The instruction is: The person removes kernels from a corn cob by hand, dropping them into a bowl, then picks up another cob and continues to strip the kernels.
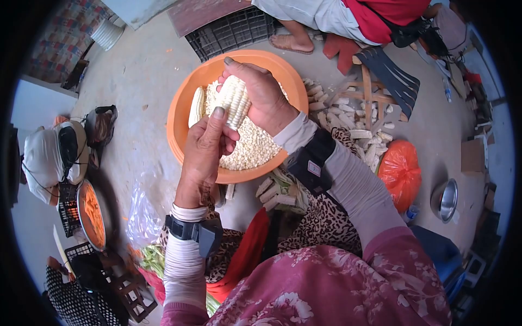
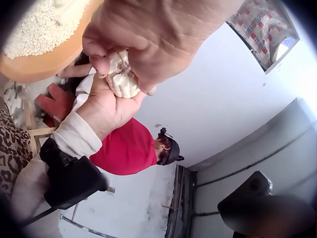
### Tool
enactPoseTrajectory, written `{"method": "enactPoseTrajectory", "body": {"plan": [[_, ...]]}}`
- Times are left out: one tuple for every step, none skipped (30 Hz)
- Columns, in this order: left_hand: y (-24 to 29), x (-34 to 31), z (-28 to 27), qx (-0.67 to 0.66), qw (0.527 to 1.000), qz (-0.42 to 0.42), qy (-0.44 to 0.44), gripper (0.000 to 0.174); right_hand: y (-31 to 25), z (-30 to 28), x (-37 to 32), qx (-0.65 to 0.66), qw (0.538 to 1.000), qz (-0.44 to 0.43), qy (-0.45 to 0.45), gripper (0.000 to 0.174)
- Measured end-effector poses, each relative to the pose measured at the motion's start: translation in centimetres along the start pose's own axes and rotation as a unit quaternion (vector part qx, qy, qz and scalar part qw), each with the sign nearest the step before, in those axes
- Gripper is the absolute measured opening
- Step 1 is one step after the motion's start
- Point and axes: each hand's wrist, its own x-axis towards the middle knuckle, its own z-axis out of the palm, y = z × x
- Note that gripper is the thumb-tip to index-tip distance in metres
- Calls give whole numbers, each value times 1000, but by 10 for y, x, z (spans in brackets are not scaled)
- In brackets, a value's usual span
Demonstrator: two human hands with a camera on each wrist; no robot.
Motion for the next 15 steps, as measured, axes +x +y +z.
{"method": "enactPoseTrajectory", "body": {"plan": [[0, 0, 0, 4, 1000, 12, -3, 41, -1, 0, -1, 0, 1000, -1, 0, 20], [0, -1, 0, 4, 1000, 13, -4, 41, -3, 1, -2, 14, 1000, 14, 2, 19], [2, -2, 0, 6, 1000, 16, -7, 39, -4, 1, -3, 29, 999, 28, 5, 18], [2, -1, 0, 8, 1000, 19, -12, 37, -5, 1, -2, 29, 999, 27, 6, 18], [0, 0, -1, 9, 1000, 19, -13, 37, -6, 0, -2, 42, 998, 37, 9, 18], [-4, 2, -3, -7, 999, 28, -27, 34, -6, 0, -2, 55, 997, 47, 11, 18], [-6, 4, -5, -22, 998, 36, -40, 32, -6, -1, -2, 55, 997, 47, 12, 18], [-6, 5, -6, -22, 998, 37, -41, 32, -6, -3, 0, 60, 997, 52, 15, 19], [-6, 5, -7, -76, 995, 13, -56, 31, -5, -4, 1, 65, 996, 58, 18, 20], [-5, 6, -7, -130, 989, -11, -71, 30, -6, -5, 2, 65, 996, 58, 18, 20], [-3, 6, -7, -130, 989, -10, -71, 30, -6, -5, 4, 60, 997, 48, 20, 20], [0, 6, -6, -177, 981, -34, -66, 33, -7, -5, 4, 56, 997, 39, 23, 20], [3, 5, -5, -225, 971, -59, -59, 36, -7, -5, 5, 56, 997, 39, 23, 20], [6, 5, -4, -225, 971, -59, -59, 36, -7, -5, 5, 46, 998, 37, 19, 20], [9, 5, -4, -228, 969, -75, -55, 40, -8, -4, 4, 37, 999, 35, 16, 20]]}}
